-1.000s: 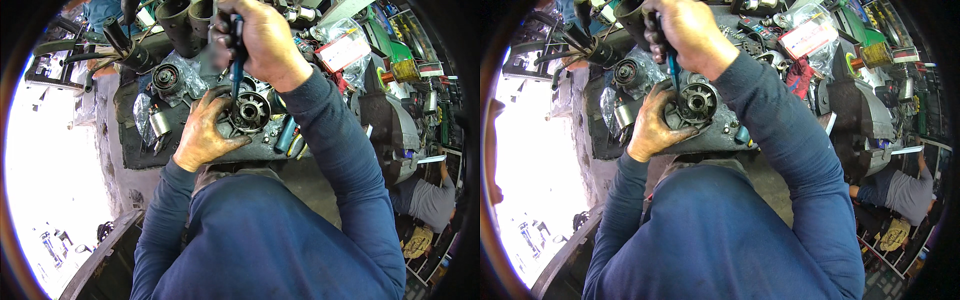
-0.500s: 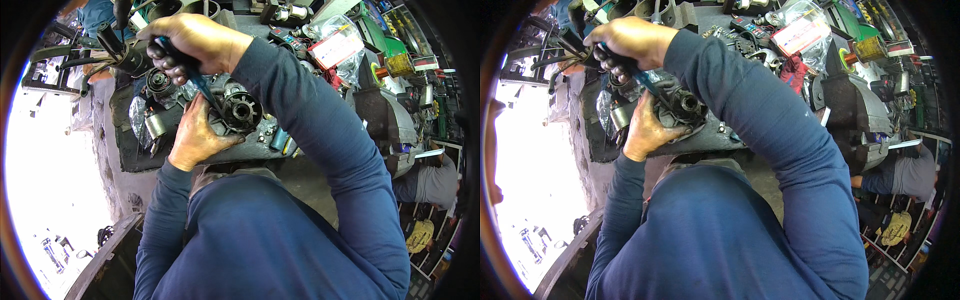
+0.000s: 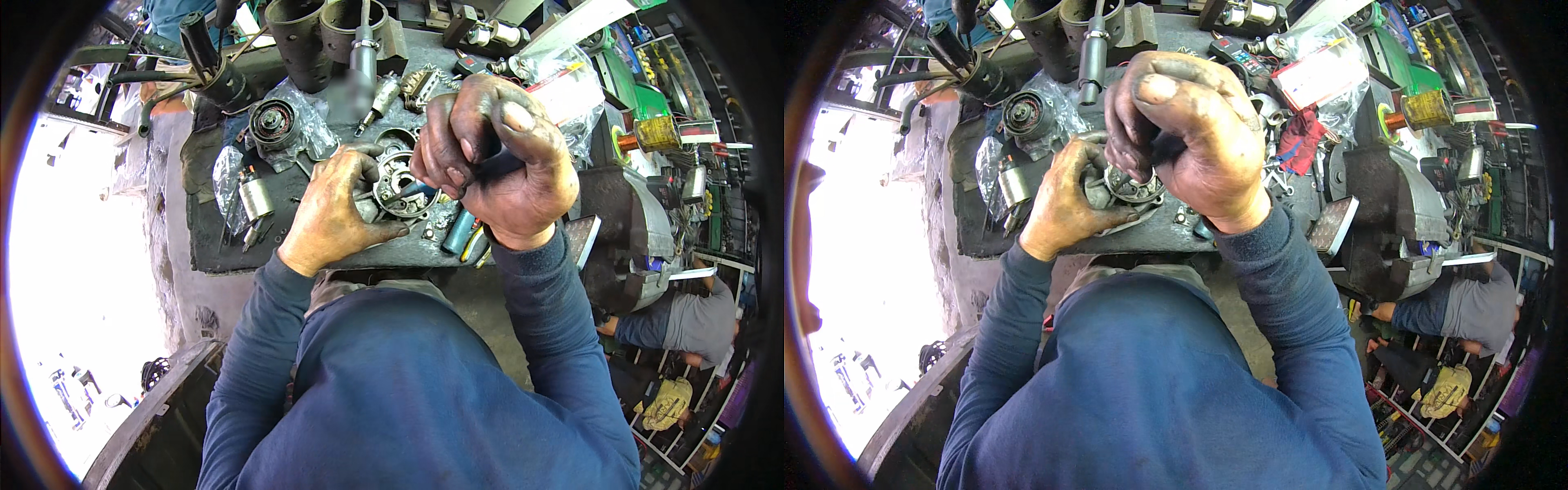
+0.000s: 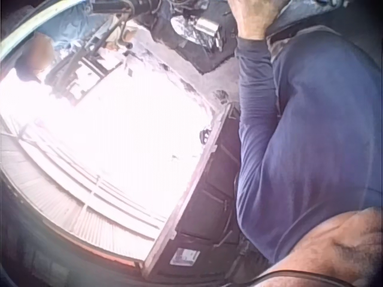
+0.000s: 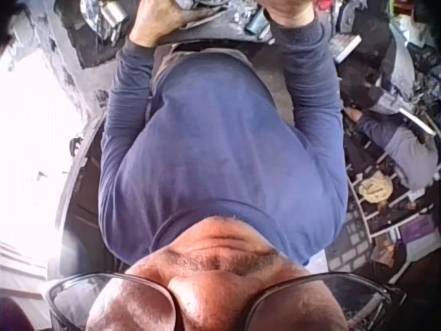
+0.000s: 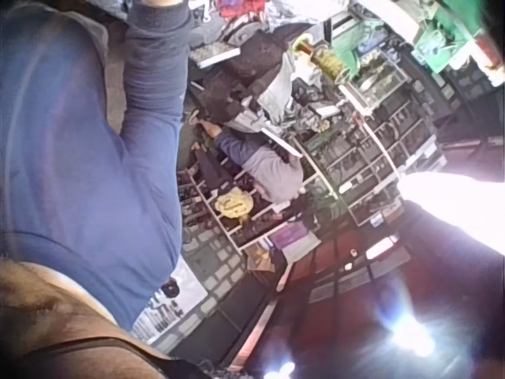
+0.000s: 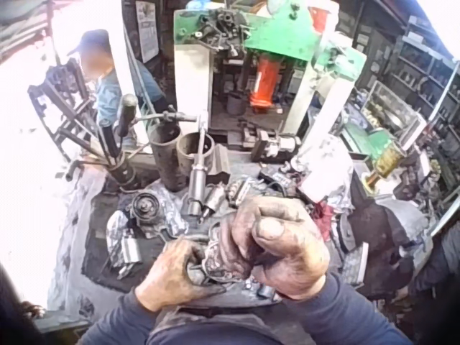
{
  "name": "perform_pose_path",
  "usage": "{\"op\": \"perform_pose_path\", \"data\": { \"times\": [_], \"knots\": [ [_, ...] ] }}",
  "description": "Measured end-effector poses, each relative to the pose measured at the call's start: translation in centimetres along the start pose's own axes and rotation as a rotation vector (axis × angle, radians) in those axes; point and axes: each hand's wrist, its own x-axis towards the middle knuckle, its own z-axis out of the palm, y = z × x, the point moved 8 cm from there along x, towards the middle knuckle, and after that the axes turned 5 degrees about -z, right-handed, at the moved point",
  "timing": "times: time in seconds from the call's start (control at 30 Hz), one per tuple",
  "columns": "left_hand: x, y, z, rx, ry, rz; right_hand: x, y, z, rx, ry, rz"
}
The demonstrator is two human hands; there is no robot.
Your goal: The person disassembles a mechanical housing on a workbench, removes internal components, and uses a screwdriver to adjust or remove parts. They handle gears, a cylindrical housing, and small fasteners, placing them on the cluttered table.
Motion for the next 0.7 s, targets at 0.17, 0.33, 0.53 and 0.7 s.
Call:
{"op": "perform_pose_path", "data": {
  "times": [0.17, 0.33, 0.53, 0.7],
  "knots": [
    [-0.2, -0.7, 0.6, 0.036, -0.077, -0.034, -0.6, -0.1, 0.3, -0.012, -0.025, -0.002],
    [-0.2, -0.6, 0.6, 0.044, -0.071, -0.004, -1.2, -0.6, 0.9, -0.065, -0.079, -0.036],
    [-0.3, -0.5, 0.3, 0.043, -0.069, -0.029, -3.2, -1.3, 1.4, -0.212, -0.028, -0.059],
    [-0.3, -0.3, 0.5, 0.043, -0.072, 0.020, -2.5, -1.5, 1.9, -0.119, 0.004, -0.140]
  ]
}}
